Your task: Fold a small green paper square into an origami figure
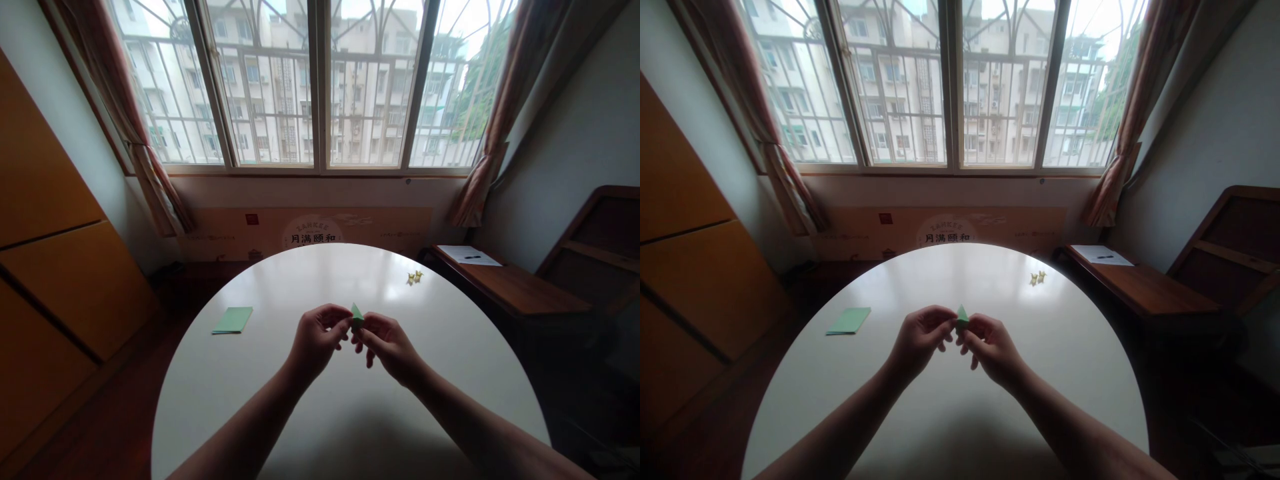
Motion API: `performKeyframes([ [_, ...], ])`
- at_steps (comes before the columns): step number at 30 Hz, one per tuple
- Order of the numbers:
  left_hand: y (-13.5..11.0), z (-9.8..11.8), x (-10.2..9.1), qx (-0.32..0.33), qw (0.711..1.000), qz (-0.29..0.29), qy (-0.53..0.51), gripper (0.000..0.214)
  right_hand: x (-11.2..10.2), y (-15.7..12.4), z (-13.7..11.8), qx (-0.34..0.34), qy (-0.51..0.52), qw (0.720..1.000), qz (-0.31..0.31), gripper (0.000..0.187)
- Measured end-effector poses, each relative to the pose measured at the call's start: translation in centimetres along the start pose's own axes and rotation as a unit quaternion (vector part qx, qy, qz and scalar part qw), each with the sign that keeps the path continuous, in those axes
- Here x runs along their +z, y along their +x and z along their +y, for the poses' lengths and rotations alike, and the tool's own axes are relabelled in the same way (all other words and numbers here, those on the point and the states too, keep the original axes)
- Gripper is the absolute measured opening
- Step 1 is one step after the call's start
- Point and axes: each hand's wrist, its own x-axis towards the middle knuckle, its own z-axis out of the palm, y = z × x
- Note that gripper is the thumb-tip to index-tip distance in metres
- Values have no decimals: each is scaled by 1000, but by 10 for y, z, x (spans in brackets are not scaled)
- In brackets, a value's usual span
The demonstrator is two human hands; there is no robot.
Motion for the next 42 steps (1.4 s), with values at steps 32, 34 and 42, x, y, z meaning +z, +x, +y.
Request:
performKeyframes([
  [32, -2, 2, -2, 66, 996, 2, 65, 21, 0, -4, -1, -72, -73, 991, 80, 27],
  [34, -2, 1, -2, 70, 995, 6, 75, 21, 0, -5, -4, -91, -110, 985, 93, 27],
  [42, -1, 3, -3, 14, 999, 12, 48, 27, 4, -5, -13, -110, -190, 972, 83, 22],
])
